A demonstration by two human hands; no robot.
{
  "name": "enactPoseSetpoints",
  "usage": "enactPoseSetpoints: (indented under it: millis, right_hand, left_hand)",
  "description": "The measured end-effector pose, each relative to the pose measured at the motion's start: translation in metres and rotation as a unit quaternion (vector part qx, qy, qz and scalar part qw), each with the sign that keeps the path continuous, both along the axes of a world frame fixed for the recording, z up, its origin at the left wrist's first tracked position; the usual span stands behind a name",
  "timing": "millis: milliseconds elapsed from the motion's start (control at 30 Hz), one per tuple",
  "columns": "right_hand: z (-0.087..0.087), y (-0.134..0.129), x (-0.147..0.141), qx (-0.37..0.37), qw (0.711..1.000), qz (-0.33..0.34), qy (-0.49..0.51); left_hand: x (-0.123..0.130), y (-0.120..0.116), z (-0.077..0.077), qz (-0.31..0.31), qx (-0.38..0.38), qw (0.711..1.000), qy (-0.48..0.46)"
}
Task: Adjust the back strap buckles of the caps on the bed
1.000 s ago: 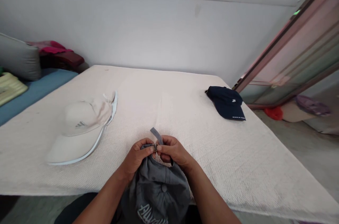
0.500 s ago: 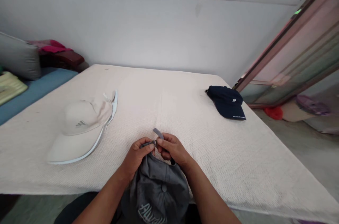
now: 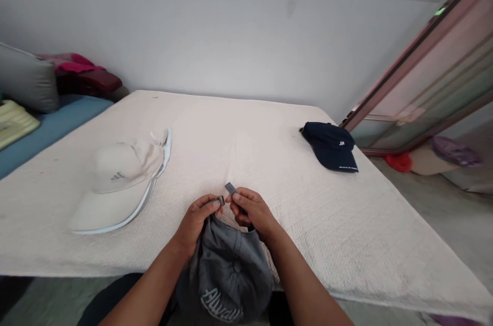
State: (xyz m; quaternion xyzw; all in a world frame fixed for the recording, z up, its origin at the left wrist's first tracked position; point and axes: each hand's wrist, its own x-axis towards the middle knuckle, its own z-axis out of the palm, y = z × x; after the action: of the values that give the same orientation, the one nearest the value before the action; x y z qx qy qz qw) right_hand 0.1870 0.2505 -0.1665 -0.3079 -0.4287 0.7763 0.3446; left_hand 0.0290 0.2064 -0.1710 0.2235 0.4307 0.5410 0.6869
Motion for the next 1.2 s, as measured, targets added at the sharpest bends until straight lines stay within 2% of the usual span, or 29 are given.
enactPoseSetpoints:
  millis: [167, 533, 733, 1067, 1200]
  right_hand:
    - [0.0032, -0.0008, 0.0016, -0.012, 1.000, 0.013, -0.009]
    - [0.0048, -0.0044, 0.0000, 0.012, 0.998, 0.055, -0.030]
    - [0.0044, -0.0044, -0.0005, 0.013, 0.996, 0.070, -0.049]
    - [0.0020, -0.0036, -0.0001, 0.012, 0.994, 0.081, -0.071]
    - [0.0035, -0.0029, 0.0000, 0.013, 0.993, 0.074, -0.086]
  left_hand:
    - [-0.0003, 0.0014, 0.0008, -0.002, 0.007, 1.000, -0.001]
    - [-0.0005, 0.0010, 0.0032, -0.024, 0.051, 0.998, -0.019]
    - [-0.0003, 0.0010, 0.0017, -0.023, 0.043, 0.996, -0.069]
    - [0.0027, 0.0008, 0.0081, -0.030, 0.031, 0.996, -0.084]
    - [0.0018, 0.0008, 0.0058, -0.025, 0.020, 0.997, -0.069]
